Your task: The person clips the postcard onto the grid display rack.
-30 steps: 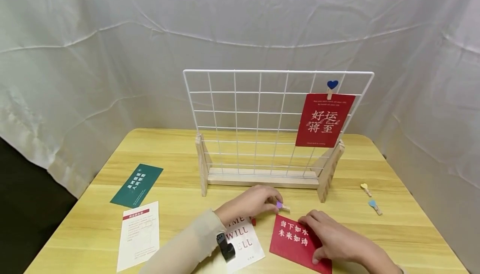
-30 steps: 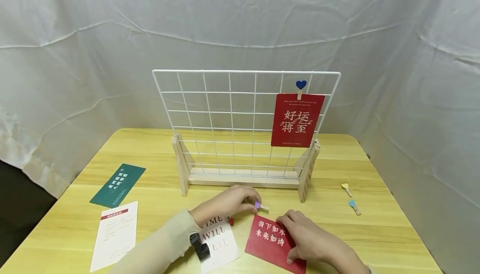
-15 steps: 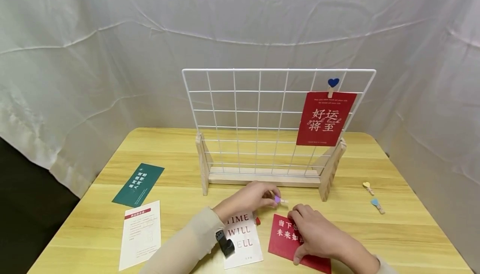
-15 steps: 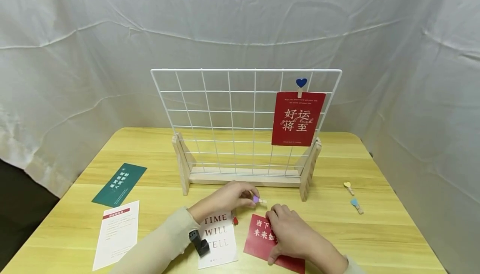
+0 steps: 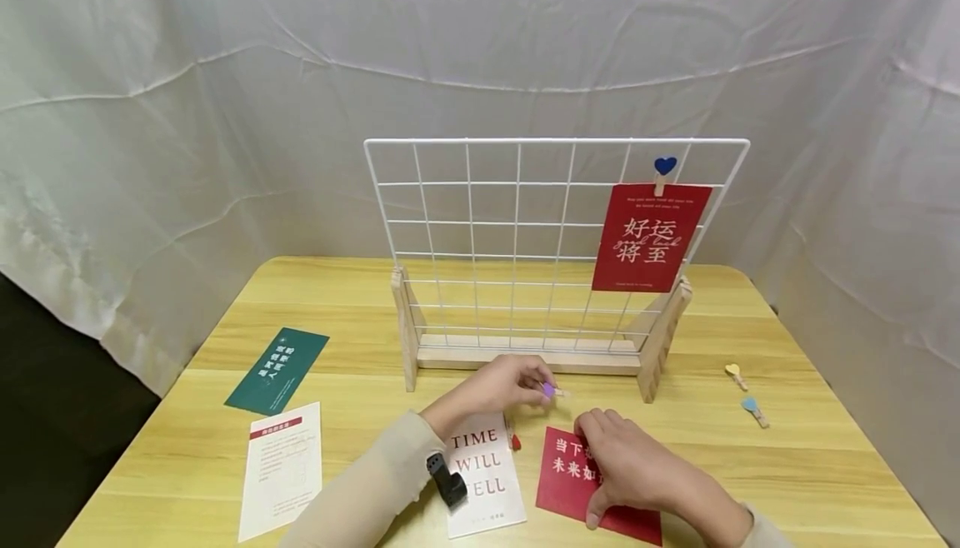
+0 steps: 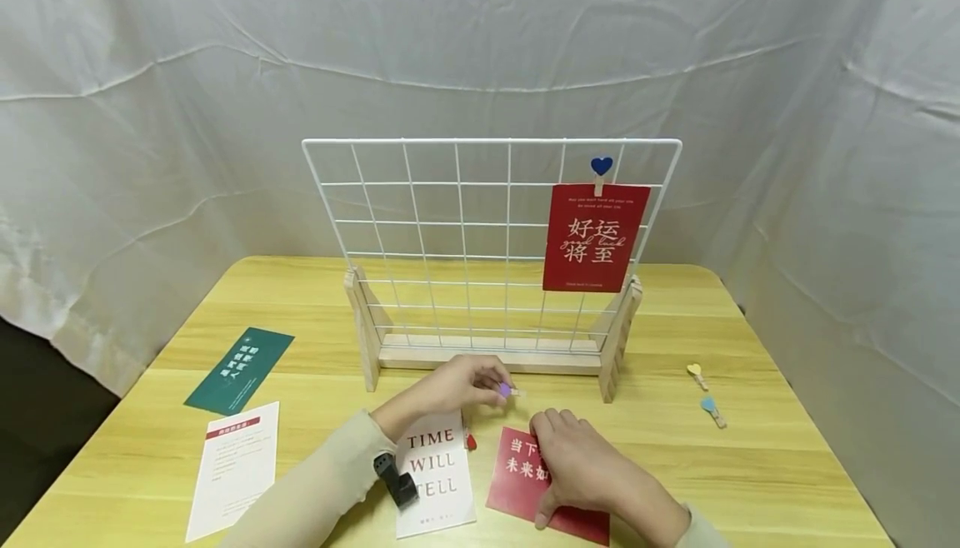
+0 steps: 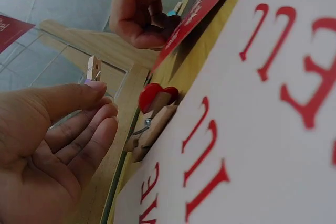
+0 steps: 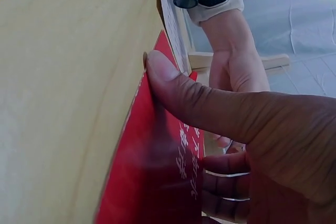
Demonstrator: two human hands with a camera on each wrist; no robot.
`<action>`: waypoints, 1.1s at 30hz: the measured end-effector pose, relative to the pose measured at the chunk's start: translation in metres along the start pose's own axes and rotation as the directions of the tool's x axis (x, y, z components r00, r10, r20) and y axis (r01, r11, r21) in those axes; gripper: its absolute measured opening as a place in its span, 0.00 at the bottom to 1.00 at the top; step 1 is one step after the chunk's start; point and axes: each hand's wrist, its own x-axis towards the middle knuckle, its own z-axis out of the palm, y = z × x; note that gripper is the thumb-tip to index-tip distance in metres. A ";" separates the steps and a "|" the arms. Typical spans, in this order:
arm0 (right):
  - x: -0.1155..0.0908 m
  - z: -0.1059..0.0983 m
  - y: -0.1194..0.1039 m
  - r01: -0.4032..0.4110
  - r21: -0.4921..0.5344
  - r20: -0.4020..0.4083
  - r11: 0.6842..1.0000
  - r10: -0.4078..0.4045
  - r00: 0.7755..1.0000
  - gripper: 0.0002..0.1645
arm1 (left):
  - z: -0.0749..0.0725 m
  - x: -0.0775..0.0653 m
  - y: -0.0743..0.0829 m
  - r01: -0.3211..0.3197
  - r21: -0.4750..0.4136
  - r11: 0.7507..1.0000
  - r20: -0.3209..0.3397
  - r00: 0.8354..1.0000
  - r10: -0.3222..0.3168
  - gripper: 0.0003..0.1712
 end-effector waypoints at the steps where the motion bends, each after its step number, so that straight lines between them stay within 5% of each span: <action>1: 0.000 0.000 0.001 0.004 0.006 0.002 1.000 -0.004 1.000 0.56 | -0.001 0.000 0.001 0.000 -0.004 1.000 -0.004 1.000 0.000 0.12; 13: 0.003 -0.002 0.013 -0.028 0.133 0.013 0.991 0.026 1.000 0.47 | -0.010 -0.005 0.002 0.018 -0.028 0.999 -0.042 0.999 -0.019 0.08; 21: 0.006 0.000 0.023 -0.037 0.135 -0.078 0.990 0.048 0.996 0.43 | -0.015 -0.006 0.005 0.029 -0.051 0.998 -0.069 0.997 -0.032 0.07; 33: 0.007 -0.018 0.029 -0.116 0.160 -0.079 0.980 0.129 0.988 0.37 | -0.026 -0.008 0.010 0.055 -0.028 0.998 -0.096 0.994 -0.058 0.07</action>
